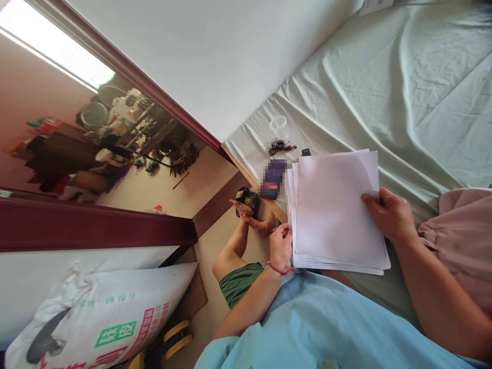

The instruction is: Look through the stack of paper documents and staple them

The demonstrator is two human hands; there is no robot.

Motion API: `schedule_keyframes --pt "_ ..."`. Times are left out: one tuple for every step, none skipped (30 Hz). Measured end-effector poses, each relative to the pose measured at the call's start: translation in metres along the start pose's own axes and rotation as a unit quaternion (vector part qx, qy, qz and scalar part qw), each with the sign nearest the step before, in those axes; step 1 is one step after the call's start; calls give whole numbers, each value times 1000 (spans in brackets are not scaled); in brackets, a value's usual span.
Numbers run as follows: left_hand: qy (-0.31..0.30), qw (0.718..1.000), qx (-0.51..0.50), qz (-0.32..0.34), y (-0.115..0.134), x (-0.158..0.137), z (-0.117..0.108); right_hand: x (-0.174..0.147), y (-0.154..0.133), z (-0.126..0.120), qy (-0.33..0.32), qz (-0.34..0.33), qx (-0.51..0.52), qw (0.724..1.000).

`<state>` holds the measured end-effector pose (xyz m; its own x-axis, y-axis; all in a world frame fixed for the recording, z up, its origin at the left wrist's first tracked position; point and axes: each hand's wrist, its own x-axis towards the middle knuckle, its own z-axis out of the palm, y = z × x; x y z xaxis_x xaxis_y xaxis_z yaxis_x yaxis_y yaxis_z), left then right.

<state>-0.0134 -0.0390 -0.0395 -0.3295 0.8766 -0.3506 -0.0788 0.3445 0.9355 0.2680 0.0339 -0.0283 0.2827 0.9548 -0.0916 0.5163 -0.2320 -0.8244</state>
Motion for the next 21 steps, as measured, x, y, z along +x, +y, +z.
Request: schedule_keyframes --pt "1 1000 -3 1 -1 1 0 0 0 -1 10 -5 -8 1000" --pt "2 1000 -9 0 -2 2 -1 0 0 -2 27 -9 -15 999" --pt "2 1000 -16 -5 -3 2 -1 0 1 -3 44 -11 -15 999" --pt "0 1000 -23 -11 -3 3 -1 0 2 -4 57 -8 6 998" --pt "-2 999 -30 -18 -4 3 -1 1 2 -4 63 3 52 997" --pt "-4 999 -36 -23 -4 4 -1 1 2 -4 63 22 118 991" --pt "-5 999 -42 -27 -4 4 -1 1 1 -4 60 44 195 978" --pt "-4 998 -48 -30 -2 3 -1 1 0 -4 58 65 270 959" --pt "-2 998 -56 -32 -1 3 -1 2 -2 -3 59 82 334 937" --pt "-4 997 -66 -36 1 2 0 2 -5 -3 67 94 380 918" --pt "-8 996 -75 -43 4 1 0 2 -8 -3 78 102 411 903" --pt "-15 995 -84 -49 6 0 0 2 -11 -3 87 105 434 890" --pt "-22 994 -90 -55 8 -1 1 1 -14 -3 93 109 452 880" --pt "-27 994 -92 -57 10 -2 1 0 -17 -4 96 114 466 872" --pt "-29 994 -91 -56 12 -3 1 -1 -20 -5 95 119 476 866" --pt "-29 994 -87 -51 13 -4 1 -3 -22 -6 92 126 484 861" --pt "-28 995 -83 -45 13 -5 1 -3 -23 -8 87 137 490 856" --pt "-29 996 -78 -38 13 -6 1 -4 -24 -11 82 150 495 852" --pt "-31 996 -74 -33 13 -6 1 -3 -22 -13 78 164 498 848" --pt "-35 996 -71 -28 13 -6 1 -2 -19 -14 72 175 498 846" --pt "-39 996 -70 -25 13 -7 1 1 -14 -15 64 179 495 848"
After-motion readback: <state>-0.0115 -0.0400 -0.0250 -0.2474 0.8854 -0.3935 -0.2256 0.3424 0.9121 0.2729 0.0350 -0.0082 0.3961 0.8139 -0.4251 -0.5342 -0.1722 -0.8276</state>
